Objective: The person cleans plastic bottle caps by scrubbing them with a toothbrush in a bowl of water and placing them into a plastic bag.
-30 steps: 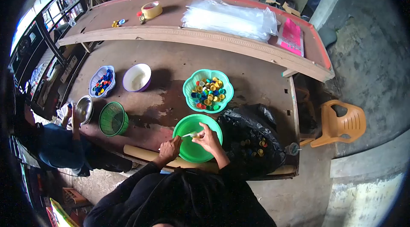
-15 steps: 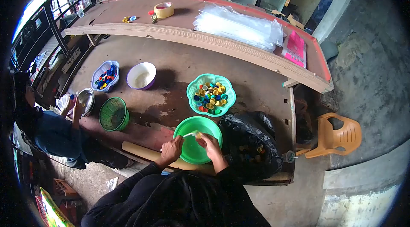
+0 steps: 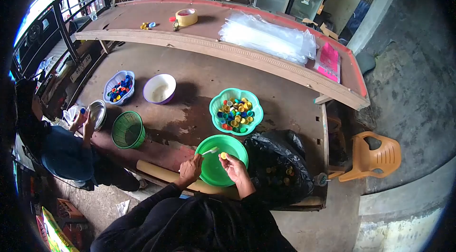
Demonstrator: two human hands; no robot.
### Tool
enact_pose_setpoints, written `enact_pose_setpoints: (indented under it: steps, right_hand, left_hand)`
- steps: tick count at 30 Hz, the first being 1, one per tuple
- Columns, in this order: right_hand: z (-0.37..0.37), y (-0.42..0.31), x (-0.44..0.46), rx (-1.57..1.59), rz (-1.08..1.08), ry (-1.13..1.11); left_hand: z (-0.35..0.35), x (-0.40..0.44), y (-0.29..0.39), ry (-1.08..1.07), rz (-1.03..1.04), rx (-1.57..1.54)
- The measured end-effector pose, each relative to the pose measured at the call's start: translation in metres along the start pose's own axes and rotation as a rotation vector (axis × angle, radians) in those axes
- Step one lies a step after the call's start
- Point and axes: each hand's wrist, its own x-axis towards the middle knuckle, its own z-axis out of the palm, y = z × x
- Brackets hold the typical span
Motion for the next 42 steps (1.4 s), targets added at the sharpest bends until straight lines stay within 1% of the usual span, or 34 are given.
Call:
enact_pose_setpoints:
  steps: [2, 3, 4, 6, 7, 8, 10, 11, 13, 14, 16, 17, 18, 19, 20, 22, 24, 26, 28, 30, 32, 34, 35, 36, 38, 39, 40, 42]
  right_hand:
    - [0.003, 0.002, -0.004, -0.465, -0.154, 0.077]
    - [0.004, 0.002, -0.003, -0.621, -0.224, 0.033]
    - [0.003, 0.002, -0.003, -0.620, -0.212, 0.043]
    - [0.006, -0.002, 0.001, -0.774, -0.369, -0.016]
    - [0.013, -0.007, 0.000, -0.757, -0.395, -0.017]
    - [0.019, -0.011, -0.005, -0.777, -0.399, -0.007]
    - [0.011, -0.014, 0.001, -1.169, -0.458, 0.042]
    - [0.008, -0.011, 0.002, -1.168, -0.453, 0.048]
    - [0.007, -0.009, 0.007, -1.216, -0.516, -0.023]
    - [0.005, -0.010, 0.009, -1.217, -0.516, -0.024]
    - [0.015, -0.011, 0.005, -1.244, -0.519, 0.012]
    - [0.020, -0.012, 0.004, -1.236, -0.520, 0.017]
    - [0.022, -0.011, 0.002, -1.300, -0.498, 0.015]
    - [0.023, -0.009, 0.001, -1.364, -0.476, 0.015]
    - [0.022, -0.009, 0.001, -1.354, -0.475, 0.024]
    - [0.019, -0.012, 0.004, -1.368, -0.515, 0.006]
    - [0.011, -0.010, 0.010, -1.287, -0.511, -0.012]
    - [0.002, -0.004, 0.015, -1.203, -0.506, -0.026]
    - [0.001, -0.003, 0.017, -1.233, -0.525, -0.041]
    - [0.001, -0.003, 0.018, -1.260, -0.537, -0.012]
    - [0.001, -0.001, 0.021, -1.282, -0.550, 0.019]
    - [-0.009, 0.005, 0.030, -1.435, -0.575, 0.099]
    - [-0.015, 0.010, 0.030, -1.628, -0.657, 0.147]
    - [-0.030, 0.021, 0.038, -1.805, -0.578, 0.216]
    - [-0.057, 0.038, 0.049, -2.116, -0.753, 0.243]
    - [-0.051, 0.036, 0.045, -2.136, -0.779, 0.215]
    - [-0.043, 0.028, 0.044, -2.138, -0.790, 0.218]
    - [-0.030, 0.021, 0.043, -1.652, -0.564, 0.120]
  left_hand:
    - [-0.003, -0.001, 0.002, 0.071, 0.166, -0.090]
    - [-0.002, -0.003, 0.001, 0.067, 0.231, -0.055]
    - [0.000, -0.003, -0.003, 0.055, 0.222, -0.060]
    - [0.001, -0.001, -0.014, -0.012, 0.117, 0.090]
    - [0.001, 0.001, -0.020, 0.009, 0.094, 0.103]
    - [0.003, 0.001, -0.026, 0.076, 0.125, 0.043]
    - [-0.010, -0.002, -0.016, 0.010, 0.145, 0.012]
    - [-0.006, -0.005, -0.017, 0.003, 0.145, 0.009]
    - [-0.002, -0.006, -0.019, 0.028, 0.293, -0.029]
    - [-0.001, -0.004, -0.022, 0.029, 0.292, -0.029]
    - [-0.010, -0.001, -0.023, -0.079, 0.148, 0.042]
    - [-0.012, 0.000, -0.020, -0.096, 0.125, 0.029]
    - [-0.009, -0.001, -0.018, -0.107, 0.130, 0.035]
    - [-0.005, -0.002, -0.016, -0.079, 0.195, 0.013]
    - [-0.002, -0.003, -0.017, -0.048, 0.261, -0.010]
    - [-0.001, 0.001, -0.017, -0.063, 0.253, -0.011]
    - [-0.003, 0.004, -0.018, -0.111, 0.124, 0.051]
    - [0.003, 0.003, -0.013, -0.092, 0.172, 0.032]
    - [0.006, 0.001, -0.014, -0.069, 0.219, 0.010]
    - [0.007, 0.003, -0.017, -0.118, 0.127, 0.020]
    - [0.007, 0.006, -0.023, -0.094, 0.118, 0.027]
    - [0.007, 0.011, -0.028, 0.009, 0.097, 0.027]
    - [0.008, 0.011, -0.029, 0.011, 0.071, 0.036]
    - [0.008, 0.012, -0.028, 0.012, 0.077, 0.038]
    - [0.009, 0.012, -0.025, 0.005, 0.055, 0.039]
    - [0.010, 0.011, -0.024, 0.011, 0.061, 0.038]
    - [0.011, 0.011, -0.023, 0.010, 0.067, 0.028]
    - [0.008, 0.006, -0.019, 0.000, 0.066, 0.023]
